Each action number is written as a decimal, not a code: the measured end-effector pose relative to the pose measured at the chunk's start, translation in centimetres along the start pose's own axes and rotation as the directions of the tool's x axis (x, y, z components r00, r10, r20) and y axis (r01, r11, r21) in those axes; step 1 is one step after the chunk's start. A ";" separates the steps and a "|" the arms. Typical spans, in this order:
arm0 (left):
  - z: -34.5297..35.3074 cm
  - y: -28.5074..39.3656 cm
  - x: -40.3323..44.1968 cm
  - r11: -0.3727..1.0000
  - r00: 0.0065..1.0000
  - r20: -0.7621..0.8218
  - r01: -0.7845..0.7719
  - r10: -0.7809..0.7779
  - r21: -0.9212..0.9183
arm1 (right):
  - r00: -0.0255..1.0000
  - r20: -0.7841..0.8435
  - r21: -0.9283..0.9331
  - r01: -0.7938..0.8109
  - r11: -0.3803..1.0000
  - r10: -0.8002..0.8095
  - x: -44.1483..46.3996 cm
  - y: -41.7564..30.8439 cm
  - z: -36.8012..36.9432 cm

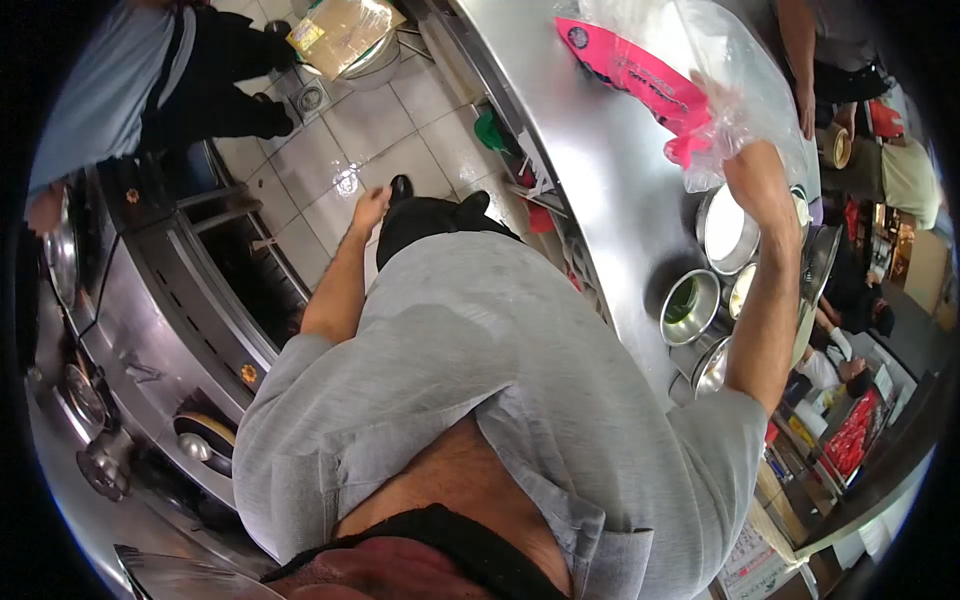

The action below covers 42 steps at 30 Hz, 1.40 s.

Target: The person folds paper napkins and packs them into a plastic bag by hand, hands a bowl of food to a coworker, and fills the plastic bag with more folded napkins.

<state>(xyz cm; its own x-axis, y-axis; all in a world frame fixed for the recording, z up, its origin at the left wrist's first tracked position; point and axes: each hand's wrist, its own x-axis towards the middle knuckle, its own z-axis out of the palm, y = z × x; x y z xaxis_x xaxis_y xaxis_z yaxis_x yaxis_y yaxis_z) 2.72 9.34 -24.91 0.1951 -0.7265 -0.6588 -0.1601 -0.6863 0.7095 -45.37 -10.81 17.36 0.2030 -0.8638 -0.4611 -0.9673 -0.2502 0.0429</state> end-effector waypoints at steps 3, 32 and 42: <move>-1.7 -6.8 -1.4 0.939 0.966 0.034 0.240 -0.256 0.245 | 0.951 -0.309 0.035 0.040 0.999 -0.027 -5.1 -3.6 -1.3; 1.2 -12.5 -6.8 0.883 0.924 0.156 0.268 -0.349 0.385 | 0.730 -0.276 0.465 -0.467 0.752 0.625 18.3 -14.9 34.0; 1.7 -12.2 -6.4 0.850 0.916 0.094 0.319 -0.390 0.420 | 0.837 -0.260 0.124 -0.465 0.876 0.481 21.8 -17.8 39.3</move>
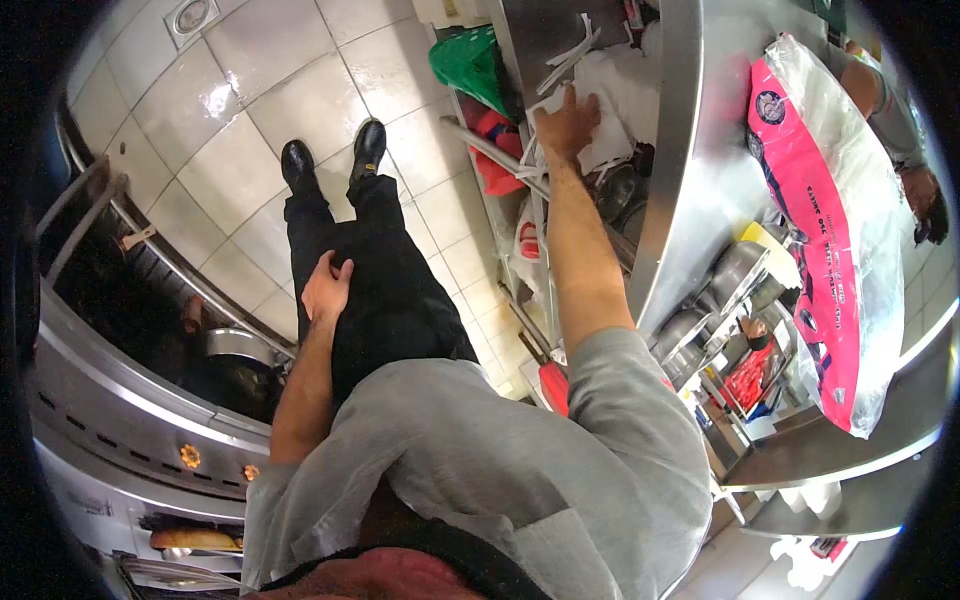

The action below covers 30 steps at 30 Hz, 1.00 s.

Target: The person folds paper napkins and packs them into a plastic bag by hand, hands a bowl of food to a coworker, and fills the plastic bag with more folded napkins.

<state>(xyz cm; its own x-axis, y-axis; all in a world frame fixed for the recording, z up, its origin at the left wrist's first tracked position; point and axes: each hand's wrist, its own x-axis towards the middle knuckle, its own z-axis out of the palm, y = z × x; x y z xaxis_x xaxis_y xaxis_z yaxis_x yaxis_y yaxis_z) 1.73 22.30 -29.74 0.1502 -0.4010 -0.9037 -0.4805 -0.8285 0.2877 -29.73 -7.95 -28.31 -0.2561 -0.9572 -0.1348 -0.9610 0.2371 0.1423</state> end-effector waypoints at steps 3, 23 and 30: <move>0.1 0.2 0.3 1.000 1.000 0.001 0.016 -0.016 0.013 | 0.995 0.031 -0.059 0.093 0.994 -0.091 -0.4 0.4 0.5; -0.9 0.4 1.4 0.998 0.999 -0.033 -0.008 0.010 0.062 | 0.807 -0.207 0.667 -0.297 0.683 0.553 3.9 4.3 -10.7; -0.7 0.3 1.6 0.998 0.999 -0.044 -0.004 0.007 0.062 | 0.791 -0.242 0.691 -0.266 0.672 0.561 3.0 5.7 -10.3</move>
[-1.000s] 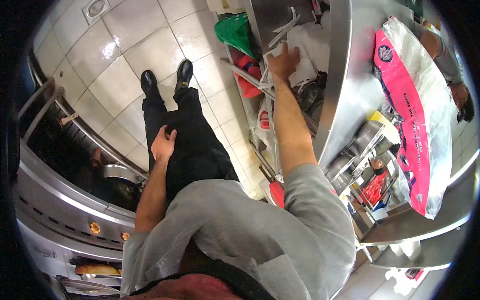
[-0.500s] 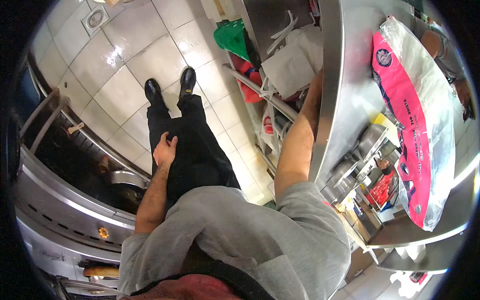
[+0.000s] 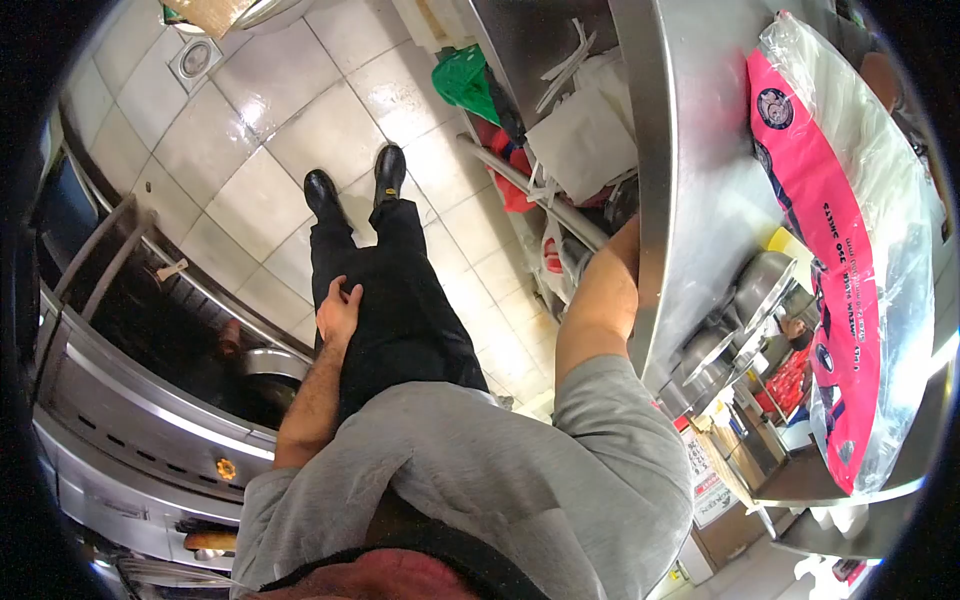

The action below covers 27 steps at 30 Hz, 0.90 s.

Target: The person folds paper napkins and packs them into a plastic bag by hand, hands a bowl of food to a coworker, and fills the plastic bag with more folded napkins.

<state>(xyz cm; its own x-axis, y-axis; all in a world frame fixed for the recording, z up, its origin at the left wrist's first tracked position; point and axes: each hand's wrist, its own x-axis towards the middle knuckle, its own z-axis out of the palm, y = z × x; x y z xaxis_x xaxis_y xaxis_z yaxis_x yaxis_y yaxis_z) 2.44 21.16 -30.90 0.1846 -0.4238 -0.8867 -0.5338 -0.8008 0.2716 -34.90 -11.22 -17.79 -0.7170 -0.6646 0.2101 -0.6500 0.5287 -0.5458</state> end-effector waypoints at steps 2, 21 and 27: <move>0.0 0.0 0.1 1.000 1.000 0.005 0.007 -0.007 0.006 | 1.000 -0.009 0.008 0.002 1.000 -0.002 0.1 0.3 -0.1; -0.3 0.4 1.2 0.999 0.999 0.041 0.035 -0.036 0.011 | 0.998 -0.055 0.047 0.038 0.998 -0.035 0.0 0.9 -1.6; -0.6 11.9 4.7 0.772 0.927 0.134 -0.204 0.349 -0.602 | 0.984 -0.076 0.020 0.165 0.986 -0.163 -2.0 -0.2 -1.6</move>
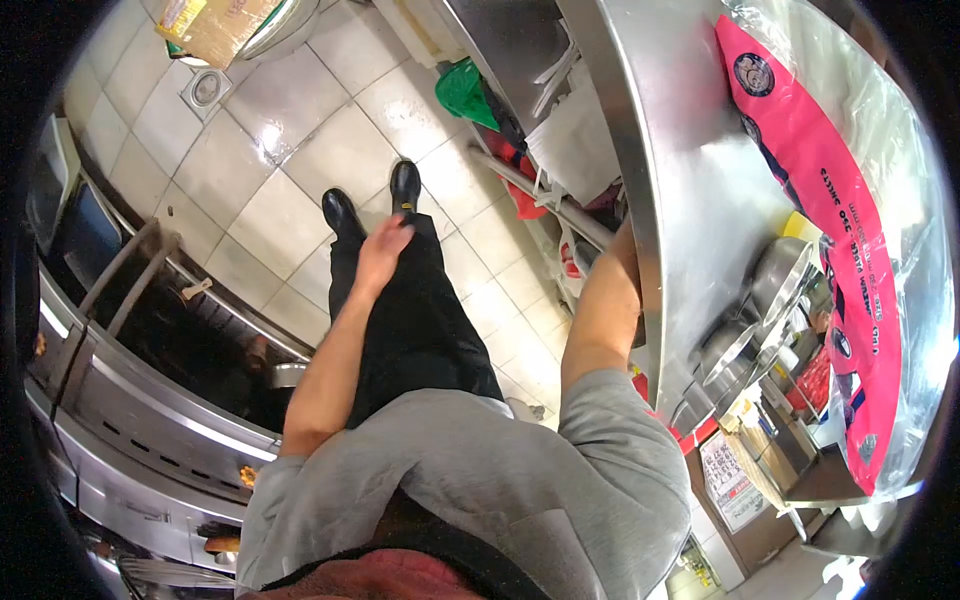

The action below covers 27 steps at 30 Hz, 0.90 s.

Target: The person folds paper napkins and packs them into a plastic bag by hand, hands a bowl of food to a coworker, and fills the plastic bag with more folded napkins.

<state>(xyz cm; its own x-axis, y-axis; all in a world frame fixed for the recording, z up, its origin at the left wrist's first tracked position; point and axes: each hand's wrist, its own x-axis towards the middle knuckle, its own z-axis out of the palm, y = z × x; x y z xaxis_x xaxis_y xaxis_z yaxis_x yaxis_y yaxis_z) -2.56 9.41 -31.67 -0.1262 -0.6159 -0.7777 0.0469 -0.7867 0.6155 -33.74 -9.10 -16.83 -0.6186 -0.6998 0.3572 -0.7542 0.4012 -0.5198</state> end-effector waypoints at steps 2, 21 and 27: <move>3.0 5.6 2.4 0.979 0.974 0.146 -0.157 0.175 -0.129 | 0.992 -0.008 -0.033 0.128 0.991 -0.128 -1.6 -0.7 0.0; 2.7 17.8 3.9 0.642 0.923 0.202 -0.060 0.327 -0.765 | 0.218 0.710 0.367 0.698 0.615 -0.670 -11.3 -11.2 -3.7; -0.1 16.2 -2.0 0.721 0.921 0.119 -0.205 0.372 -0.662 | 0.528 0.835 0.445 -0.483 0.754 -0.154 -11.5 -11.1 -1.6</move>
<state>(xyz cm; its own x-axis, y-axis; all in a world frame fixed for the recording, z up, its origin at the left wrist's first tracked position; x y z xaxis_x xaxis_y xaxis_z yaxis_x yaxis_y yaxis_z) -1.42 -2.07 -20.18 -0.2169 -0.8547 -0.4716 0.7157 -0.4678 0.5186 -18.59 -4.59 -13.95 -0.0264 -0.9251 -0.3789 -0.1716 0.3776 -0.9099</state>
